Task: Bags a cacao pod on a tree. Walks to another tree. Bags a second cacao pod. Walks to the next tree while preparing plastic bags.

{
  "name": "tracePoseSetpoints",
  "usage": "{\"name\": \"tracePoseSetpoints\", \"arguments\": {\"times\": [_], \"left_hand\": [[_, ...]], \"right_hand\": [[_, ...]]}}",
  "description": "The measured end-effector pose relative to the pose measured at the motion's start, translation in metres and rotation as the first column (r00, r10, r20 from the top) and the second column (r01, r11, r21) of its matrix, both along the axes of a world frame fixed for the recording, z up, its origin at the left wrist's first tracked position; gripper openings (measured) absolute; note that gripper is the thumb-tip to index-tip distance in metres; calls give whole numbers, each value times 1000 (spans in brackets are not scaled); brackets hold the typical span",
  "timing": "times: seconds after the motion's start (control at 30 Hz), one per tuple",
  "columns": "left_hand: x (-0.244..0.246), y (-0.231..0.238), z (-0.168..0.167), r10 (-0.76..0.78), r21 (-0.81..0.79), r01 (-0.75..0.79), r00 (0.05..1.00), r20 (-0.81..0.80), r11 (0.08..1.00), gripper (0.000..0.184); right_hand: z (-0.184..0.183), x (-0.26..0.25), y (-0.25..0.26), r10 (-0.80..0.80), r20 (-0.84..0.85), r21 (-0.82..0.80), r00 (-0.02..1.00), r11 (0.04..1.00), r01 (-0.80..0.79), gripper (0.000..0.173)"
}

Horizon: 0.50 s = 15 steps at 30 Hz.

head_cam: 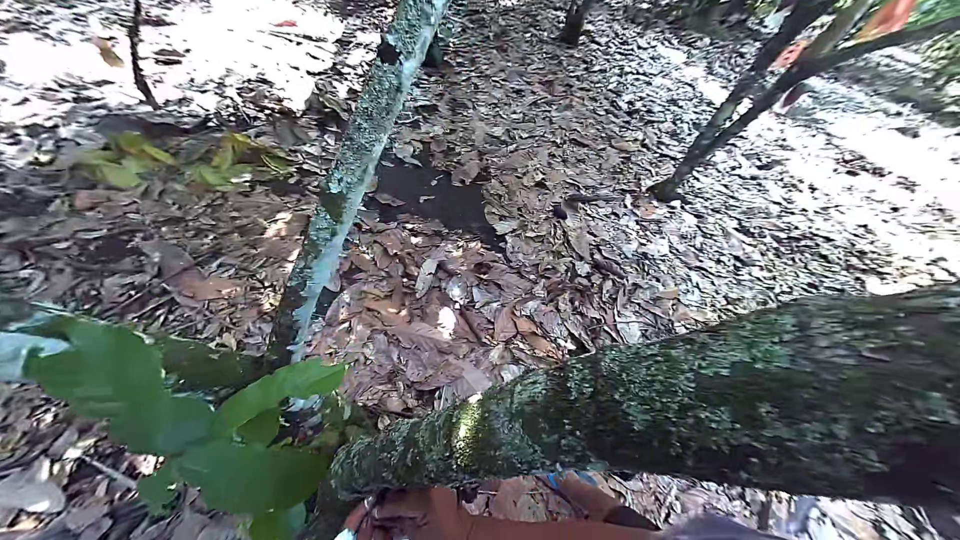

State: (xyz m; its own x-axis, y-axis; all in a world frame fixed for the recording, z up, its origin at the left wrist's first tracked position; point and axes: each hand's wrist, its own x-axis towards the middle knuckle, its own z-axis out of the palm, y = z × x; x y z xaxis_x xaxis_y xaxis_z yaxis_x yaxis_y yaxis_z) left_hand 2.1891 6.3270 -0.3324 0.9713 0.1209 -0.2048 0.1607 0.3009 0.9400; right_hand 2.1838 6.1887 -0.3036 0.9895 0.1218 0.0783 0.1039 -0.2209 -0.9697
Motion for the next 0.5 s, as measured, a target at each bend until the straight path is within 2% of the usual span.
{"name": "tracePoseSetpoints", "arguments": {"times": [0.1, 0.2, 0.27, 0.33, 0.37, 0.43, 0.5], "left_hand": [[3, -1, 6, 30, 104, -33, 999, 31, 994, 17], [6, 2, 13, 50, 223, -64, 996, 69, 973, 36], [9, 0, 15, 64, 289, -76, 997, 50, 954, 42], [7, -2, 21, 77, 329, -61, 996, -37, 942, 40], [5, 0, 22, 71, 337, -40, 994, -80, 941, 37], [1, 7, 17, 43, 314, -12, 995, -92, 949, 26], [0, 12, 14, -21, 268, 31, 999, -40, 963, 22]], "right_hand": [[-2, 0, -3, 39, 5, -7, 999, 999, -39, 23], [9, 2, -8, 44, 16, -67, 999, 997, -43, 21], [31, 5, -13, 58, -78, -125, 995, 990, -67, 24], [53, 7, -16, 70, -201, -167, 977, 980, -105, 30], [55, 7, -14, 62, -209, -191, 976, 976, -103, 31], [48, 5, -6, 15, -133, -185, 991, 982, -40, 29], [30, 8, -3, -28, -70, -247, 997, 969, 10, 29]]}}
